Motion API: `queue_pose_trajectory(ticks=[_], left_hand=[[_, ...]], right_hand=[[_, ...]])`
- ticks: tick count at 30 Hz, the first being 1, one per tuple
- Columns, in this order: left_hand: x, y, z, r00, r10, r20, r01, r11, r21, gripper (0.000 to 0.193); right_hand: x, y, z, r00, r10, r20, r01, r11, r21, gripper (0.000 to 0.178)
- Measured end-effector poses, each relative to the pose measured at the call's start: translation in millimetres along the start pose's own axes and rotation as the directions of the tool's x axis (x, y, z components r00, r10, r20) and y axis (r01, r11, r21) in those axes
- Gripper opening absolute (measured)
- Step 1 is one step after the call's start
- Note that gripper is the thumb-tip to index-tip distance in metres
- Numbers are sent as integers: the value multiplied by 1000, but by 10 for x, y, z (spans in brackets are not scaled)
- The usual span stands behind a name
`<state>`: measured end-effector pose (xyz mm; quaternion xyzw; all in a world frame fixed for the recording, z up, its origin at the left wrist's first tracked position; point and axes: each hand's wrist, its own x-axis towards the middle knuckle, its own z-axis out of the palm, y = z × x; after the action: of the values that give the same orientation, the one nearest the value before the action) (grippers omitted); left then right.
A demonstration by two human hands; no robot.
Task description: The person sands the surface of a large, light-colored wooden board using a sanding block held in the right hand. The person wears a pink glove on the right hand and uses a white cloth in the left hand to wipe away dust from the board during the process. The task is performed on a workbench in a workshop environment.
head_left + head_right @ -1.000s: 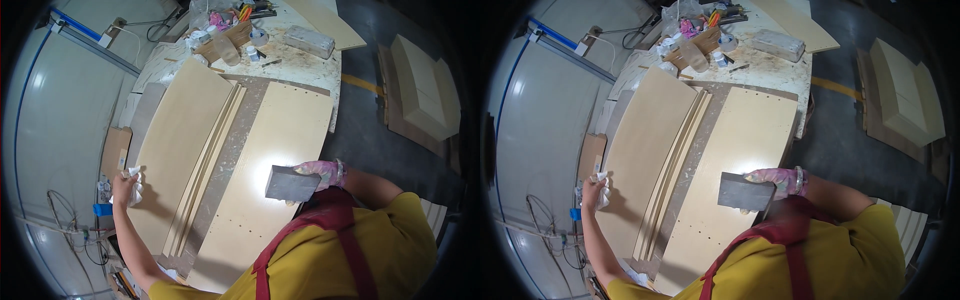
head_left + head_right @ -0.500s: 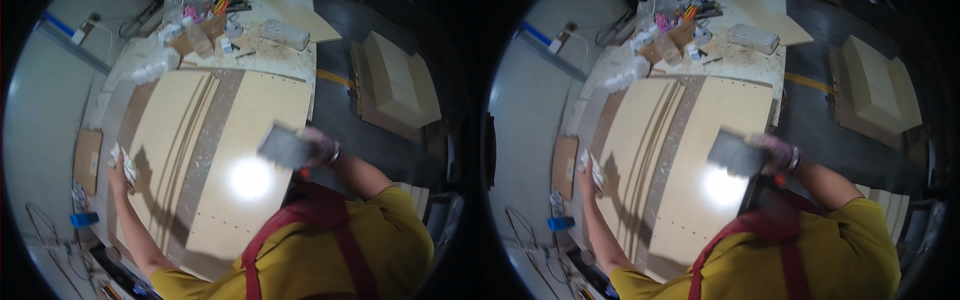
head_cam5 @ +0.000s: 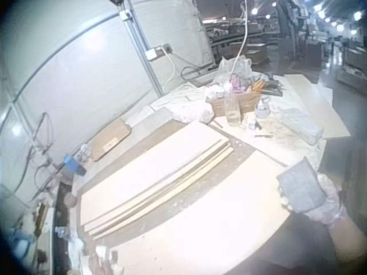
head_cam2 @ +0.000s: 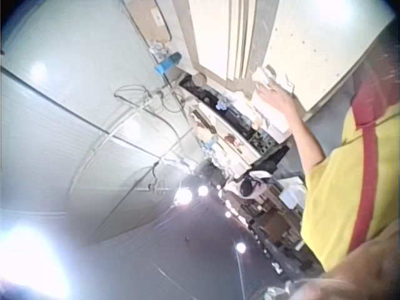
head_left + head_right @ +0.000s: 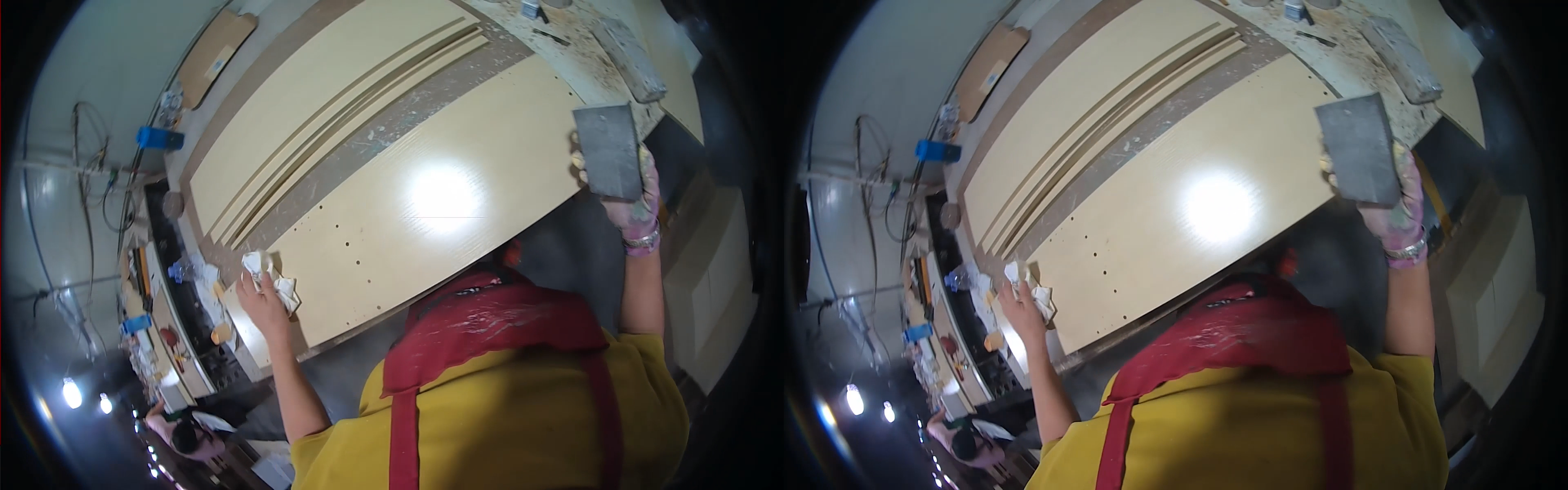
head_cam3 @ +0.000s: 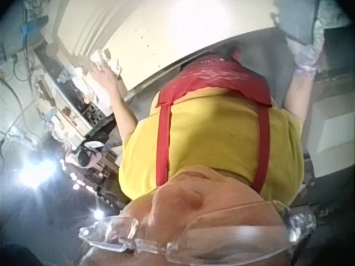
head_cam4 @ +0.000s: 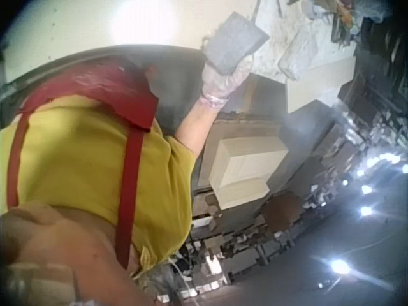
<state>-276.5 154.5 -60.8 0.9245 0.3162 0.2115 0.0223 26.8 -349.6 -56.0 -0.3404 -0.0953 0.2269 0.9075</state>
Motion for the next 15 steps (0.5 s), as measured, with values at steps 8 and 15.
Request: queue_pose_trajectory(ticks=[8, 15], left_hand=[[-214, 3452, 827, 612, 791, -24, -696, 523, -492, 32], [44, 2861, 20, 856, 227, 464, 286, 539, -792, 32]], right_hand=[[178, -606, -427, 971, 146, 191, -173, 976, 132, 63], [112, -1724, -1139, 967, -88, 238, 92, 996, -5, 67]])
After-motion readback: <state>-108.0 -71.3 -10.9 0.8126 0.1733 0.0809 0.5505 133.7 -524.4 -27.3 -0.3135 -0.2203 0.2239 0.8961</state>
